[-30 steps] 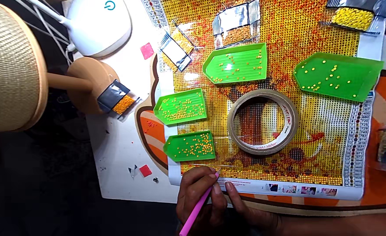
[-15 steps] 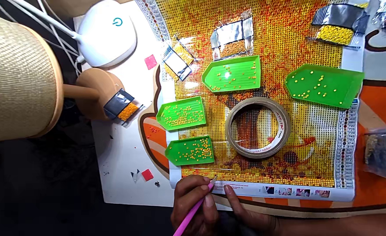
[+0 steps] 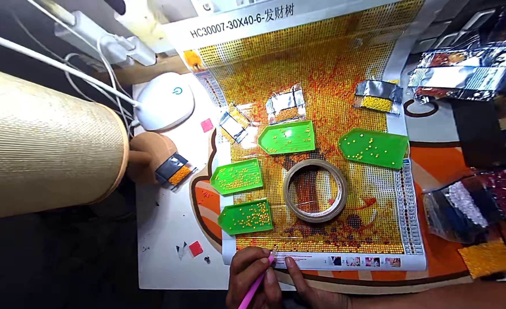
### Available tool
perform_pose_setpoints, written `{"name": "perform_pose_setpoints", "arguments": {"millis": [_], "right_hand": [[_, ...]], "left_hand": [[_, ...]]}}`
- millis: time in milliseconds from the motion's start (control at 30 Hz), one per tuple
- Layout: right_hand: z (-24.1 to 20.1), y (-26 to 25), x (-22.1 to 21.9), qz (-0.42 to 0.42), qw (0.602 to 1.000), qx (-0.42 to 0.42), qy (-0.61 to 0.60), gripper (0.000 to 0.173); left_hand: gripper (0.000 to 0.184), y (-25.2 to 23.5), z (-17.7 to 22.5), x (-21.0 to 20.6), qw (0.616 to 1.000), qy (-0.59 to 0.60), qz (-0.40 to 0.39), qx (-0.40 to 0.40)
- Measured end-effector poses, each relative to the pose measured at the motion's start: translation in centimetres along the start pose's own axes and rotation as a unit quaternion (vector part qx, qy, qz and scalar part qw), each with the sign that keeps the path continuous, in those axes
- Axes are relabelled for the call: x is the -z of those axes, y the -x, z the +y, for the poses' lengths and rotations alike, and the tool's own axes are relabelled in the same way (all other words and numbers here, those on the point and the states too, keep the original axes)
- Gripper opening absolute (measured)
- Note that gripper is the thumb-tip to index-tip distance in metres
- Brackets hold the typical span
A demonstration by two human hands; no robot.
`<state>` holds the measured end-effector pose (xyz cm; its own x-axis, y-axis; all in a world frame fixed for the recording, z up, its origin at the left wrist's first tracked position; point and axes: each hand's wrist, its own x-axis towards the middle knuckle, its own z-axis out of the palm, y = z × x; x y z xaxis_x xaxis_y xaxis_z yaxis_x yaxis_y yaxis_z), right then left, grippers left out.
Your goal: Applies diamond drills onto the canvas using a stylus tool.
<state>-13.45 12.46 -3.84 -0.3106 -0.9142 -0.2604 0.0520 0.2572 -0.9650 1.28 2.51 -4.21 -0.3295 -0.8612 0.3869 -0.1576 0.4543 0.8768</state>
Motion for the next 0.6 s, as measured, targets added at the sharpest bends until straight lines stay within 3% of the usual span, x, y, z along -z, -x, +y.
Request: {"name": "perform_pose_setpoints", "arguments": {"millis": [233, 367, 600], "right_hand": [[2.8, 0.4, 0.4, -0.06, 0.997, -0.008, 0.056, 0.034], [1.9, 0.1, -0.9, -0.015, 0.999, -0.032, 0.008, 0.034], [0.3, -0.6, -1.3, -0.011, 0.995, -0.079, 0.065, 0.038]], "left_hand": [[0.025, -0.3, -0.7, 0.3, 1.0, 0.004, -0.011, -0.005], [0.025, -0.7, -0.9, 0.6, 1.0, 0.015, -0.02, -0.001], [0.019, -8.3, 3.3, 0.0, 0.991, 0.111, -0.056, 0.056]]}}
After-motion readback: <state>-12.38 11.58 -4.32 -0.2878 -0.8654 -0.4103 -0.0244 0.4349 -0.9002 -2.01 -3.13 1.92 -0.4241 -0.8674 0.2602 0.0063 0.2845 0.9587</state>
